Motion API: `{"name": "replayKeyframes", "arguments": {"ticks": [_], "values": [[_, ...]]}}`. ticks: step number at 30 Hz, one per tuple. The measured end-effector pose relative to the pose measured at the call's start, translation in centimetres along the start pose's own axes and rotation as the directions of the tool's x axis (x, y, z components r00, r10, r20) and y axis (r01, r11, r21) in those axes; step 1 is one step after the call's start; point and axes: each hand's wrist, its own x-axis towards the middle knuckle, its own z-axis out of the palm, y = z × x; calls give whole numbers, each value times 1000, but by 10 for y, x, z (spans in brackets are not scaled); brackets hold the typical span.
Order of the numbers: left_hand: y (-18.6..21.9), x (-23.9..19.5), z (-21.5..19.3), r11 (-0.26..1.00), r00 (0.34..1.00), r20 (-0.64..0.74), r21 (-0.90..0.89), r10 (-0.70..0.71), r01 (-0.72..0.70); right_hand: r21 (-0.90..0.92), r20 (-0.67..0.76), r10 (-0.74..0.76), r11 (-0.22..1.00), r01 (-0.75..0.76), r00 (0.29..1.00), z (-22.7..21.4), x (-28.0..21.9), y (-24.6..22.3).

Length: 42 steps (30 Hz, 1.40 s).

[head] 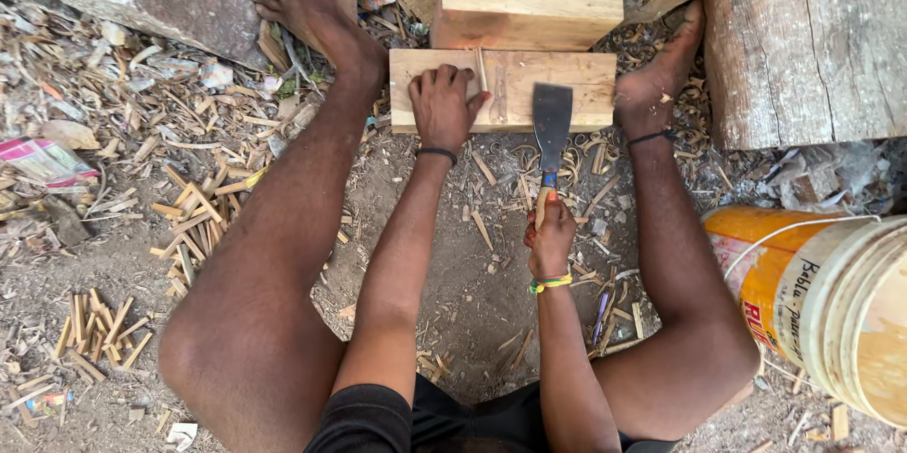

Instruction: The person sits on the ground and uses a chisel to carve a rectangular piece of wood held between their bare feet. They repeatedly strike the chisel to remove wood shavings and occasionally clear the debris from the work surface.

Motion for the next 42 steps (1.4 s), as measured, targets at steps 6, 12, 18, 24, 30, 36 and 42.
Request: {"name": "replayKeyframes", "arguments": {"ticks": [6, 12, 18, 24, 30, 36, 42], "values": [[-15, -5, -2, 999, 999, 1, -18, -34, 34, 53, -14, -51, 997, 52, 999, 1, -2, 6], [-16, -11, -3, 999, 1000, -9, -45, 7, -7, 44, -34, -65, 997, 67, 997, 4, -6, 12], [-13, -18, 24, 940, 991, -37, -315, 128, -133, 6, -12, -28, 1000, 28, 1000, 8, -5, 27], [59, -35, 25, 742, 852, 131, -569, 508, -355, 11, -10, -89, 996, 89, 996, 4, -5, 16], [57, -28, 6, 755, 789, 196, -491, 582, -435, 38, -9, -47, 998, 47, 999, 10, -4, 20], [53, -24, 3, 722, 814, 31, -481, 580, -497, 39, 8, -18, 999, 18, 1000, 2, -2, 9], [45, -25, 4, 763, 843, 77, -477, 532, -437, 55, -6, -37, 998, 37, 999, 4, -4, 6]]}}
